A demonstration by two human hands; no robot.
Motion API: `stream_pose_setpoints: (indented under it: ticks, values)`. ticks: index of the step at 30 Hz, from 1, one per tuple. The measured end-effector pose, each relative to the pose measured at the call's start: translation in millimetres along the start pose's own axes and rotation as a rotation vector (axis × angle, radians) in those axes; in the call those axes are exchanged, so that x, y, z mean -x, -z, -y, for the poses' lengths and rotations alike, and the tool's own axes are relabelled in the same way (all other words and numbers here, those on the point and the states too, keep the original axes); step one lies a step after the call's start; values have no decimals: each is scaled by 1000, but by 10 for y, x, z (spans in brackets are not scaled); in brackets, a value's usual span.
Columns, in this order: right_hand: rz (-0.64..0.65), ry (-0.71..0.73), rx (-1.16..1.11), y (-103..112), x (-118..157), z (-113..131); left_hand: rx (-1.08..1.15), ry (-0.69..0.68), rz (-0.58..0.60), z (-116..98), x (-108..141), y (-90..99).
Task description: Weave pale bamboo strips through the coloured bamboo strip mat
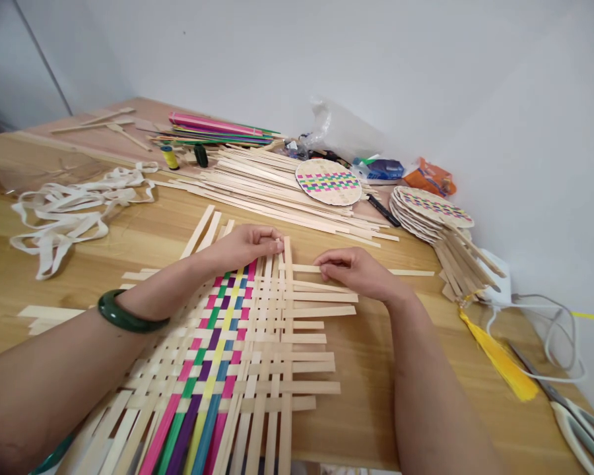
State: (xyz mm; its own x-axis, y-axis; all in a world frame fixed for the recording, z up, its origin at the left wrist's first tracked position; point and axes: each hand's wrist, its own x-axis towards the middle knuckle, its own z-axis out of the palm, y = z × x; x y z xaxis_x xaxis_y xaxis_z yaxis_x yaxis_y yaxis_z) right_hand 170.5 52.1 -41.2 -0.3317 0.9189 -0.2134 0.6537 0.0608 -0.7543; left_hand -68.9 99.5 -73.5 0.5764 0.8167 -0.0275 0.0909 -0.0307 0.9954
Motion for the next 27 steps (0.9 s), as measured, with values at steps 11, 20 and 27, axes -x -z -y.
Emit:
stream_pose_setpoints:
  ticks: [11,20,27]
  values:
    - [-111,59,309,66,152,125,-617,-181,-97,-4,50,-62]
    - [-188,80,479,-141,62,200,-953,-213,-130,-33,70,-51]
    - [-156,64,511,-159,62,199,-858,-186,-131,-9,40,-16]
